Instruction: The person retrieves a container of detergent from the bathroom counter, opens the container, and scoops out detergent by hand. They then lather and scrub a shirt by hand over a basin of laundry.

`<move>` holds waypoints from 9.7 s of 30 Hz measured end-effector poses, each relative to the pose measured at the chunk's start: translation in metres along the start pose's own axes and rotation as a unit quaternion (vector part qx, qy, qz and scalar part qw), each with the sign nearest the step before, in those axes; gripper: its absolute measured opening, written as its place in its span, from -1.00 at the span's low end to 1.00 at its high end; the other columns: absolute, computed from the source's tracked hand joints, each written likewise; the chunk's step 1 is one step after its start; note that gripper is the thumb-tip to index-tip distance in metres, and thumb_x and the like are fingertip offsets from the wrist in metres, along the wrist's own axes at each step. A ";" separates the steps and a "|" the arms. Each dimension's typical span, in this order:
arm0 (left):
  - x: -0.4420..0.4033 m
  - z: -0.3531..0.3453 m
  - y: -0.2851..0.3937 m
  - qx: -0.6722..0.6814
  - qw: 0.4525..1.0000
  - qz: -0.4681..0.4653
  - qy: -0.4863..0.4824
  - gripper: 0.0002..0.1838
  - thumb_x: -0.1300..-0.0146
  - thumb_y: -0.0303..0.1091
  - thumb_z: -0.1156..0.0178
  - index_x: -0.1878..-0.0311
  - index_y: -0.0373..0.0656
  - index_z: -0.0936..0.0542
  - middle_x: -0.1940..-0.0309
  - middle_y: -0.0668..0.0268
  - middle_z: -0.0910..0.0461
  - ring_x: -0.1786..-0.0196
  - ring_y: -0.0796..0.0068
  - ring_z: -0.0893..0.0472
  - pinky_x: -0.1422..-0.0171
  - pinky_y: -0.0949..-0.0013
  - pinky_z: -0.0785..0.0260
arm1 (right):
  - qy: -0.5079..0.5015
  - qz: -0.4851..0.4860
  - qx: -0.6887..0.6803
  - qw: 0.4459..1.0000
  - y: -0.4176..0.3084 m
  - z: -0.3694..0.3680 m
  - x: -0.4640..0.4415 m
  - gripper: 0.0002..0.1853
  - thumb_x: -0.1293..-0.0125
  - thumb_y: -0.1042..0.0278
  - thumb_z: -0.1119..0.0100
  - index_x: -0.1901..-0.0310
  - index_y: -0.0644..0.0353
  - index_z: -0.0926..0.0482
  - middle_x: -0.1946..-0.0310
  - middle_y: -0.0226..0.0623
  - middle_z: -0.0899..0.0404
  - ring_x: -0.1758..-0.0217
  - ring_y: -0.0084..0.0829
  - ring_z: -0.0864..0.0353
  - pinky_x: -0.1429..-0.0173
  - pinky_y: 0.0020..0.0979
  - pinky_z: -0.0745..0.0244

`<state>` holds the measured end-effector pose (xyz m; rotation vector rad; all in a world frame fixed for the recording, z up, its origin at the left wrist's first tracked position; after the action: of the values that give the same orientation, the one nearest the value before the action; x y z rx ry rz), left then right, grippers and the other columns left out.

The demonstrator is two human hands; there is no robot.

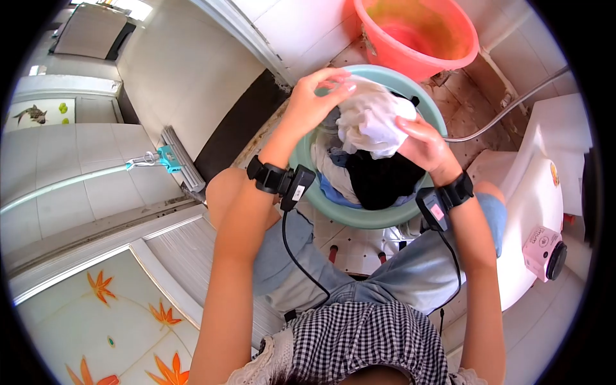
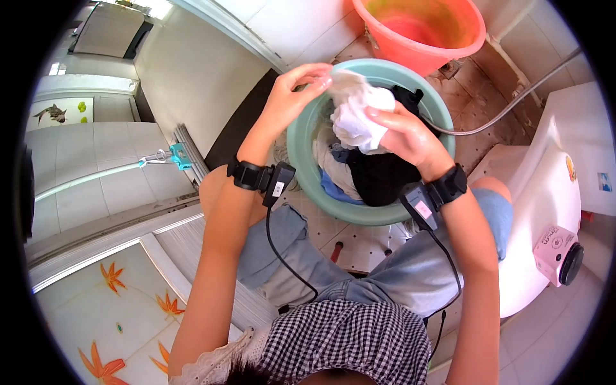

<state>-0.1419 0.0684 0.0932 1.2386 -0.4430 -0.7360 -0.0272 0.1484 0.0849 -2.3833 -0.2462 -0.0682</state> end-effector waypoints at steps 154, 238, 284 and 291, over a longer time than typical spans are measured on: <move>0.054 -0.107 -0.069 0.406 0.870 0.272 -0.065 -0.49 -0.32 -0.11 0.12 -0.16 -0.35 -0.24 -0.09 0.18 -0.37 -0.12 0.37 -0.40 -0.20 0.31 -0.23 | 0.367 0.167 0.643 0.651 -0.177 -0.055 0.181 -0.85 -0.14 0.39 -0.12 0.38 0.32 -0.48 0.53 -0.37 -0.52 0.43 -0.57 -0.49 0.30 -0.55 -0.38; 0.104 -0.439 0.251 0.137 0.856 -0.276 -0.415 -0.20 0.55 -0.32 -0.44 0.09 -0.23 -0.27 0.18 0.12 -0.43 0.05 0.10 -0.43 -0.01 0.23 -0.30 | 0.308 -0.069 0.827 0.465 -0.182 -0.050 0.403 -0.35 0.27 0.45 -0.37 0.03 0.05 -0.34 -0.08 -0.11 -0.23 0.08 0.00 -0.45 0.06 -0.23 -0.41; 0.139 -0.419 0.269 -0.013 0.886 -0.352 -0.303 -0.32 0.45 -0.39 -0.27 0.10 -0.26 -0.27 0.24 0.10 -0.36 0.22 0.08 -0.38 0.13 0.22 -0.29 | 0.509 -0.082 0.713 0.475 -0.150 -0.034 0.459 -0.32 0.09 0.12 -0.31 -0.05 0.19 -0.25 0.07 -0.12 -0.30 0.14 -0.06 -0.41 0.07 -0.27 -0.37; 0.131 -0.416 0.271 0.101 0.846 -0.364 -0.376 -0.24 0.48 -0.40 -0.36 0.05 -0.16 -0.25 0.19 0.13 -0.33 0.11 0.06 -0.36 0.05 0.22 -0.25 | 0.248 -0.049 0.889 0.381 -0.149 -0.064 0.435 -0.51 0.18 0.62 -0.22 0.15 -0.04 -0.39 0.00 -0.23 -0.25 -0.05 -0.11 -0.27 -0.04 -0.20 -0.37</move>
<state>0.2984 0.2993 0.2214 1.2791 -0.7034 -1.9018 0.3709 0.2799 0.2829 -0.0368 -0.0299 -0.3462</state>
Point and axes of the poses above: each hand's wrist, its own x-axis away from the middle knuckle, its own z-axis out of the back of the hand, y = z × x, the point moved 9 cm from there along -x, towards the middle knuckle
